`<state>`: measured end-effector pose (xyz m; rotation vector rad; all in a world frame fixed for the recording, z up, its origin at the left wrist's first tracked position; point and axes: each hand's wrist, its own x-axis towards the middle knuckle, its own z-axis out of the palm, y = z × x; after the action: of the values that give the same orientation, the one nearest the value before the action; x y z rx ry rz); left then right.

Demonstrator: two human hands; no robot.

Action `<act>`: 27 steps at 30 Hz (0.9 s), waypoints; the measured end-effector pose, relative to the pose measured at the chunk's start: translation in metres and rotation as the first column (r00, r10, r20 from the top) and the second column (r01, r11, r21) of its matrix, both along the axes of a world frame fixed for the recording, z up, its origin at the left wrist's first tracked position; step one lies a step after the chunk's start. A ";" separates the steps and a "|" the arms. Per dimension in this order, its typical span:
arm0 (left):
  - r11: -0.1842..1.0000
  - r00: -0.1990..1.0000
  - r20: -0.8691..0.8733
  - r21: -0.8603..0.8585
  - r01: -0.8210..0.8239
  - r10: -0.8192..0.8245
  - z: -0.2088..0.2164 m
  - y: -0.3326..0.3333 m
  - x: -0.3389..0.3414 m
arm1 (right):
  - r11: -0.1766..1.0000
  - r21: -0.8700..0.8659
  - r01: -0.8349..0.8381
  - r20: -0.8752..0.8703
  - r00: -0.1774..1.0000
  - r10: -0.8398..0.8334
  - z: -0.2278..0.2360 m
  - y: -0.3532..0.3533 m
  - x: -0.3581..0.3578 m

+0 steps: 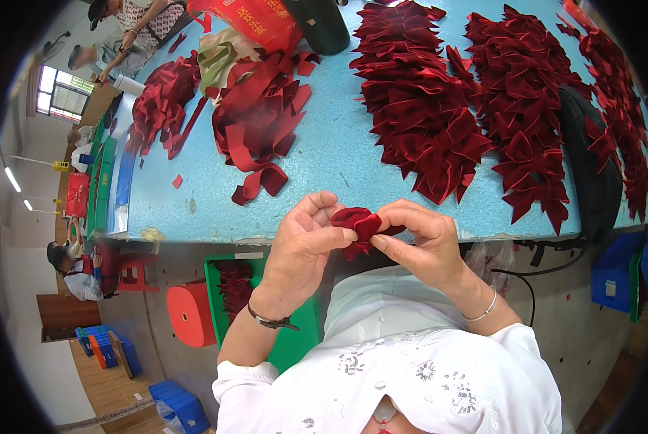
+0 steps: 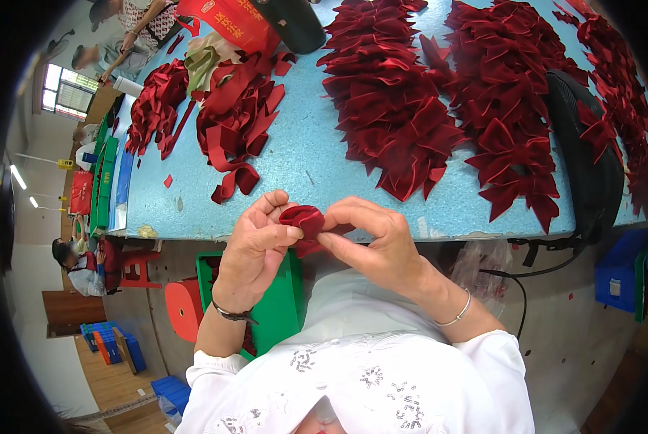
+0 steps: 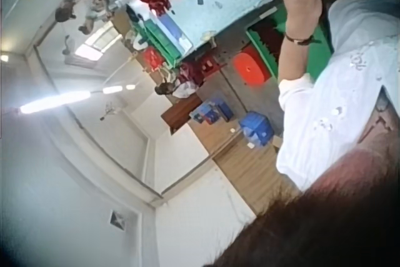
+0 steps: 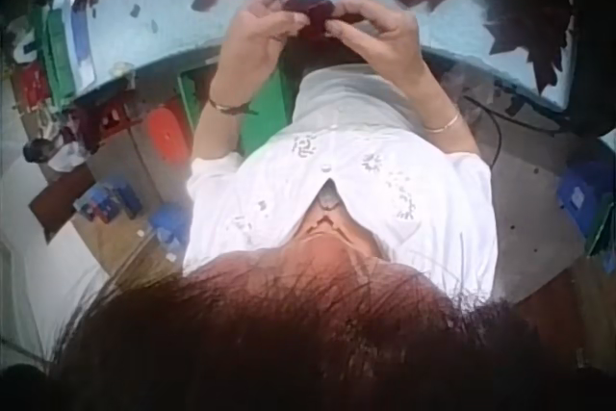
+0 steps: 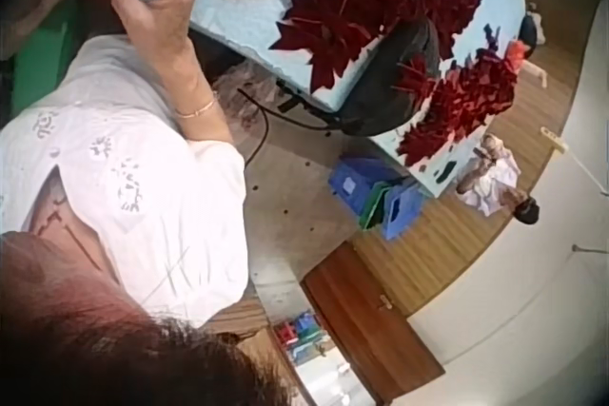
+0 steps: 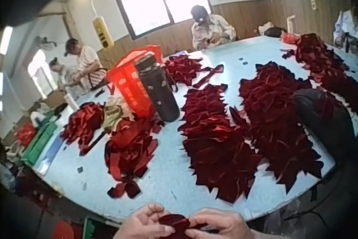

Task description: Folding pieces of red fabric into decorative bows.

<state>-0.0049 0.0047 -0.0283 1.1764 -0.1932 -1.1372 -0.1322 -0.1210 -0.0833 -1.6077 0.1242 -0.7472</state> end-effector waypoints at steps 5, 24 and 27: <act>1.000 0.983 0.182 -0.001 -0.028 0.028 0.001 -0.001 -0.006 | 0.993 -0.108 0.054 0.030 0.998 -0.052 0.001 0.001 -0.001; 1.000 0.978 0.210 -0.004 0.012 -0.011 -0.004 -0.002 -0.008 | 0.911 -0.400 0.100 0.192 0.981 -0.024 -0.005 -0.010 0.000; 0.998 0.954 0.295 0.001 0.058 -0.056 0.002 -0.003 -0.011 | 0.981 -0.194 -0.011 0.077 0.997 0.027 -0.007 -0.010 -0.003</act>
<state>-0.0155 0.0021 -0.0266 1.3388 -0.4629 -1.0053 -0.1349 -0.1311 -0.0907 -1.7582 -0.0225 -0.8272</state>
